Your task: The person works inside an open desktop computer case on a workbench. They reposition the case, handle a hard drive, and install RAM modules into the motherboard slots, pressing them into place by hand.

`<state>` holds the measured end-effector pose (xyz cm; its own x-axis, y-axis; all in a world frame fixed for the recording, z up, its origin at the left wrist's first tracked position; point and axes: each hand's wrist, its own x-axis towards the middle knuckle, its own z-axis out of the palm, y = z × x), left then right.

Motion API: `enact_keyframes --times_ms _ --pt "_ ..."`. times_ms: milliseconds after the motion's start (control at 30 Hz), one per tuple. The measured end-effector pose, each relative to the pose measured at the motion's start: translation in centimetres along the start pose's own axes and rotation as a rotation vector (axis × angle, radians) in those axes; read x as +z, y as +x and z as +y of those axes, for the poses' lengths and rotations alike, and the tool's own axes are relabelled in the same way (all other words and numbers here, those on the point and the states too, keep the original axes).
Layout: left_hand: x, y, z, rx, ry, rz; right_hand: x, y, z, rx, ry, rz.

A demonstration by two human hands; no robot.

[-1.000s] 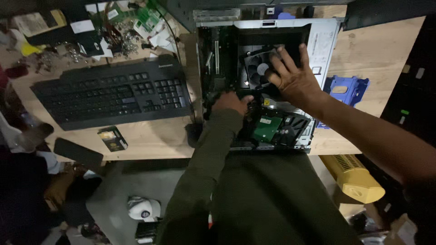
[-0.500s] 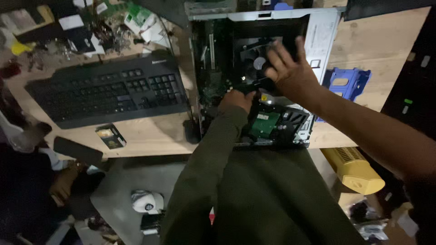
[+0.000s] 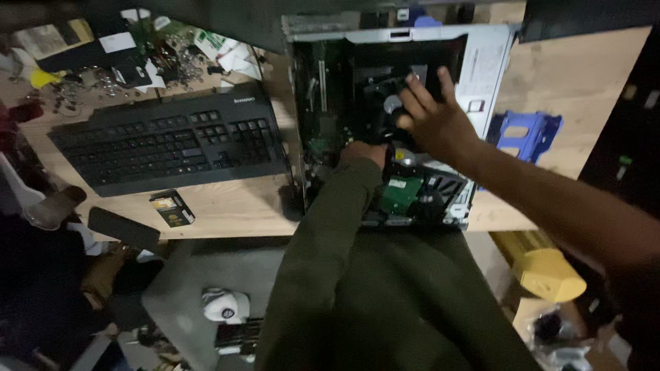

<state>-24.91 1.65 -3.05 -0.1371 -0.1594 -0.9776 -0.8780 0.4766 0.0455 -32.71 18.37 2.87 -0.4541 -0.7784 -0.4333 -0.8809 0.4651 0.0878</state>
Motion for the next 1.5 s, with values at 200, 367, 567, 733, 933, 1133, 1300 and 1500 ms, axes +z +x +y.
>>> enact_keyframes --times_ms 200,367,567,733,933,1133,1300,1500 --pt "-1.7 -1.9 2.2 0.001 -0.095 -0.053 -1.1 0.2 0.6 -0.086 0.092 -0.112" --pt "-2.3 -2.3 0.4 0.034 -0.090 -0.125 -2.8 0.1 0.9 -0.124 -0.037 -0.213" --pt "-2.5 -1.4 -2.6 -0.033 -0.174 -0.108 -3.2 -0.1 0.6 -0.083 -0.043 -0.184" --pt "-1.3 -0.2 -2.1 -0.089 -0.323 -0.014 -3.5 0.1 0.7 -0.054 0.147 -0.216" --pt "-1.5 -0.9 -4.9 0.238 -0.161 0.187 -3.0 -0.2 2.0 -0.082 0.124 -0.074" --pt "-2.0 0.5 -5.7 0.642 -0.246 0.654 -1.4 -0.9 0.9 0.148 0.280 -0.014" --pt "-1.7 1.0 -4.8 0.670 -0.122 0.743 -1.1 -1.2 -0.5 0.276 0.417 0.049" --pt "-1.7 -0.1 -2.7 0.342 -0.006 0.620 -2.6 -0.6 -1.0 0.393 0.422 -0.064"
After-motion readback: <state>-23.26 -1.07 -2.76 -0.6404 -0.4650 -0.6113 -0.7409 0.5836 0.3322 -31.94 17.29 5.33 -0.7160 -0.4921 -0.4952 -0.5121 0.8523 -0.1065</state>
